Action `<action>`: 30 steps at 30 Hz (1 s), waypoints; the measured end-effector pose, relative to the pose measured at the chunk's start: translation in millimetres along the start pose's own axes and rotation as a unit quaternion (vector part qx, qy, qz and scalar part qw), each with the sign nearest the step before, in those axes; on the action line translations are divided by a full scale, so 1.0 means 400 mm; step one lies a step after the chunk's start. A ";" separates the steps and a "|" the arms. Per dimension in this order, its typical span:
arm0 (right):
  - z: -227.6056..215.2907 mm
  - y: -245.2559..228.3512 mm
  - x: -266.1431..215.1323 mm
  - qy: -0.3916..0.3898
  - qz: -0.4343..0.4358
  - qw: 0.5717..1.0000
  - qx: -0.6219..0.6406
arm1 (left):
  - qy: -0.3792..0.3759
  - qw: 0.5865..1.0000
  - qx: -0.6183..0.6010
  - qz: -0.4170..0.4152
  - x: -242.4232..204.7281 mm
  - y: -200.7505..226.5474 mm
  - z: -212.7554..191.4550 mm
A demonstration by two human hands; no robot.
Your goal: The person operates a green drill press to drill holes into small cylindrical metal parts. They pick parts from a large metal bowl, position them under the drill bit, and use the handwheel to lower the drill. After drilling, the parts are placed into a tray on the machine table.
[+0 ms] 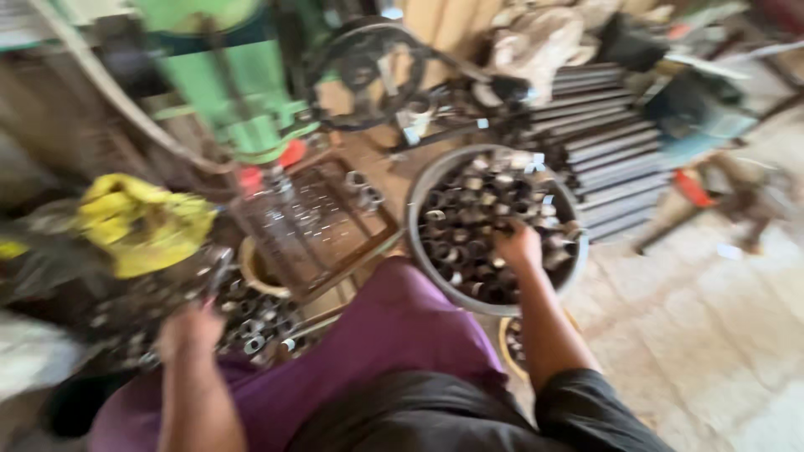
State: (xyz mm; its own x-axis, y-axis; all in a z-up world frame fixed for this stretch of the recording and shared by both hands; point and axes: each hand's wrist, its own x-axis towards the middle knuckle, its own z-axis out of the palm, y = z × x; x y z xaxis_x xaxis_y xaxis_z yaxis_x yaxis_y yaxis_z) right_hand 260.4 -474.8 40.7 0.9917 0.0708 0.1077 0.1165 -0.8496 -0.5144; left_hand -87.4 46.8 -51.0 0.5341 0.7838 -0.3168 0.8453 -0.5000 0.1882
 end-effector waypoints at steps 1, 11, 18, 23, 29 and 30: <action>-0.013 0.012 0.004 0.018 0.005 1.000 0.012 | -0.015 0.999 0.006 -0.027 0.001 0.005 0.011; -0.003 0.057 -0.041 -0.021 0.098 0.991 -0.088 | -0.098 0.985 0.034 -0.137 0.007 -0.027 -0.022; 0.059 0.048 -0.076 -0.039 0.038 0.993 -0.104 | -0.080 0.989 -0.032 -0.119 0.001 -0.013 -0.021; 0.063 0.010 -0.032 -0.104 0.147 0.942 0.283 | -0.035 0.987 -0.157 -0.027 -0.044 0.070 -0.007; 0.093 -0.111 -0.026 -0.243 0.162 0.731 0.616 | 0.014 0.978 -0.084 0.191 -0.179 0.240 -0.108; 0.102 -0.143 -0.041 -0.258 0.158 0.723 0.621 | 0.021 0.971 -0.035 0.237 -0.215 0.282 -0.120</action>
State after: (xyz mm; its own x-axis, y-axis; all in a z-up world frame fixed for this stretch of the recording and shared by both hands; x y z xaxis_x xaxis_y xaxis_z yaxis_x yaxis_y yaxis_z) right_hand 239.6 -406.0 33.7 0.8307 0.4331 -0.3497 -0.4791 0.2363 -0.8454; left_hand -37.6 -59.2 42.0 0.8616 0.4874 -0.1416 0.5030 -0.7827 0.3665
